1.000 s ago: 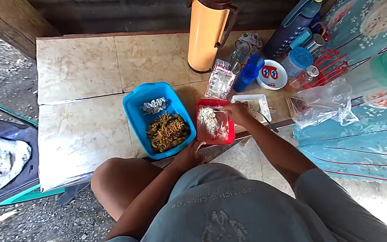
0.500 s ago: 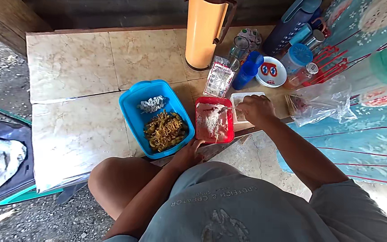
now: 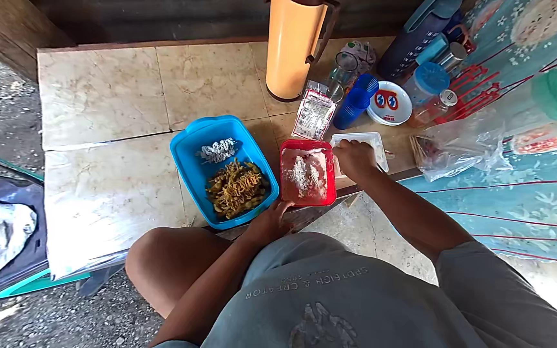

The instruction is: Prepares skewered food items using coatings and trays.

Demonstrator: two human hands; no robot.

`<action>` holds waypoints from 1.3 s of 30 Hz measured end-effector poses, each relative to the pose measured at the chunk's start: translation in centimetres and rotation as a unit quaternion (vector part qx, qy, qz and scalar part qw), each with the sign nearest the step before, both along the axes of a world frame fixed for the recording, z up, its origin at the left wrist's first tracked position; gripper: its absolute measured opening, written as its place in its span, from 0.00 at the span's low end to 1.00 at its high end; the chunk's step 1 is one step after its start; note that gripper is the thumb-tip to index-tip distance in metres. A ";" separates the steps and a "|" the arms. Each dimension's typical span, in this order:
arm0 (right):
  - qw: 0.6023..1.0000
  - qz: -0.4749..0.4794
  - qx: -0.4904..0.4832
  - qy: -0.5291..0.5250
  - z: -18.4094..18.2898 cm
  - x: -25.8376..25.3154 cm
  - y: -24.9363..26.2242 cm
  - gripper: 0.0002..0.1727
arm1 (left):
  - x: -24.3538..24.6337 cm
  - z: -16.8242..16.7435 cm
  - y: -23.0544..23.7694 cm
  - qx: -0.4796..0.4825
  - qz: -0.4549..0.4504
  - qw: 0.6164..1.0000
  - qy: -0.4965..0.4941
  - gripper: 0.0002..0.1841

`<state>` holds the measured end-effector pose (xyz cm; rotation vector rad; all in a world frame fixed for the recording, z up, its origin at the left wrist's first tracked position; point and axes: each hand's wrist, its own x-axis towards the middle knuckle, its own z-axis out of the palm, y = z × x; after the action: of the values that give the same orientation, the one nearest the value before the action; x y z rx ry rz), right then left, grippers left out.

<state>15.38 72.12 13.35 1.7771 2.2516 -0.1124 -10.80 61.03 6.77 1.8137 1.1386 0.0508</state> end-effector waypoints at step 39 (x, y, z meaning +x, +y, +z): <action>0.985 0.030 -0.156 -0.067 6.5 0.8 -1.5 0.13 | 0.4 -0.1 0.2 0.001 0.000 1.000 0.002 0.33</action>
<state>16.23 70.60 19.84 1.5069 2.0589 -0.3057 -10.43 61.21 6.68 1.8165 1.1413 0.0480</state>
